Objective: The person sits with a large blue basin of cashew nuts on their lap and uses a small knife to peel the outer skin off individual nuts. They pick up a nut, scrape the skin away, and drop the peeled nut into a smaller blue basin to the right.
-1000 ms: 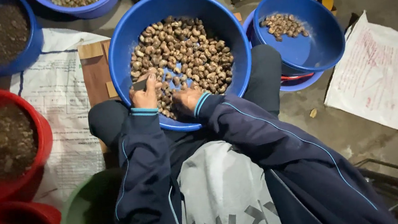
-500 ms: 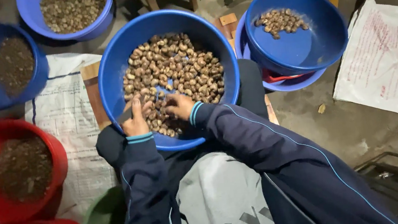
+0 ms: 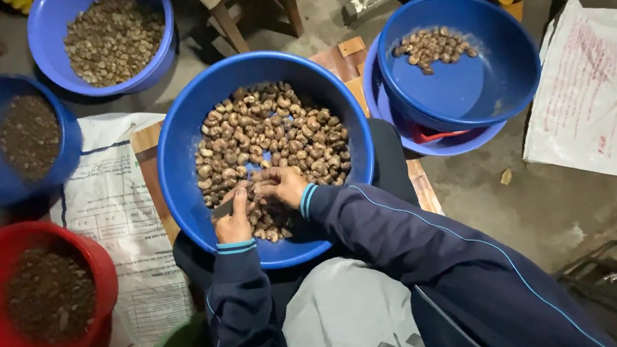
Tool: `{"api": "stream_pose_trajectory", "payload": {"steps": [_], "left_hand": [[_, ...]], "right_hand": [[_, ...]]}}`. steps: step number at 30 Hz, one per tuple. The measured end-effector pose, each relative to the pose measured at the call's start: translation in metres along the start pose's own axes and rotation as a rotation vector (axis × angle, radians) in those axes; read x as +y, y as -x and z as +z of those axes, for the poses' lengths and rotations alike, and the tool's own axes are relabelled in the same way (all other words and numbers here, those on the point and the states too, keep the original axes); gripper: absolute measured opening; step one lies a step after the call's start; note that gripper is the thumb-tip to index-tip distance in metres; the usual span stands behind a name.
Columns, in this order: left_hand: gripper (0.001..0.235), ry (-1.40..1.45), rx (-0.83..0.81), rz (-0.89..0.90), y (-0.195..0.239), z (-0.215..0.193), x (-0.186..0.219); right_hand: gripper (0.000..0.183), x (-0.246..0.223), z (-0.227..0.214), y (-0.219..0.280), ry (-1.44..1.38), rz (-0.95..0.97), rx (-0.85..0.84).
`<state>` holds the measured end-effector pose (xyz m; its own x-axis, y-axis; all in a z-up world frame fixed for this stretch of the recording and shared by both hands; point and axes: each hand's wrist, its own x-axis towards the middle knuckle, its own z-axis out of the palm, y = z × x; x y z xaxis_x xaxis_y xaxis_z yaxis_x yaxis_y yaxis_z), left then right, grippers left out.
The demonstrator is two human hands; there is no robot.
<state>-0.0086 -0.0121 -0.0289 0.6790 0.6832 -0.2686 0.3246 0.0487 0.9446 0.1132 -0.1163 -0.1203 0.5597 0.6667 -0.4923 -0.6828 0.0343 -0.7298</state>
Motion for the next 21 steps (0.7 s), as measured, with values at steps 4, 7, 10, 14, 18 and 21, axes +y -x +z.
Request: {"api": "stream_pose_trajectory", "payload": {"steps": [4, 7, 10, 14, 18, 21], "left_hand": [[0.038, 0.058, 0.008, -0.041, 0.002, -0.004, 0.014], [0.041, 0.029, -0.023, -0.065, 0.002, -0.004, 0.014], [0.043, 0.083, -0.035, -0.071, 0.001, -0.003, 0.019], [0.047, 0.052, 0.038, -0.137, 0.008, 0.009, 0.047], [0.057, -0.075, 0.062, -0.193, 0.002, 0.009, 0.048], [0.064, -0.070, 0.083, -0.226, 0.006, 0.010, 0.043]], "right_hand": [[0.037, -0.023, 0.005, 0.015, 0.298, -0.138, 0.021], [0.035, -0.036, 0.011, 0.028, 0.517, -0.243, 0.042], [0.039, -0.034, 0.013, 0.030, 0.596, -0.279, 0.052], [0.039, -0.049, 0.021, 0.046, 0.725, -0.400, 0.067], [0.034, -0.049, 0.022, 0.049, 0.844, -0.576, 0.092], [0.032, -0.060, 0.029, 0.058, 0.855, -0.620, 0.045]]}}
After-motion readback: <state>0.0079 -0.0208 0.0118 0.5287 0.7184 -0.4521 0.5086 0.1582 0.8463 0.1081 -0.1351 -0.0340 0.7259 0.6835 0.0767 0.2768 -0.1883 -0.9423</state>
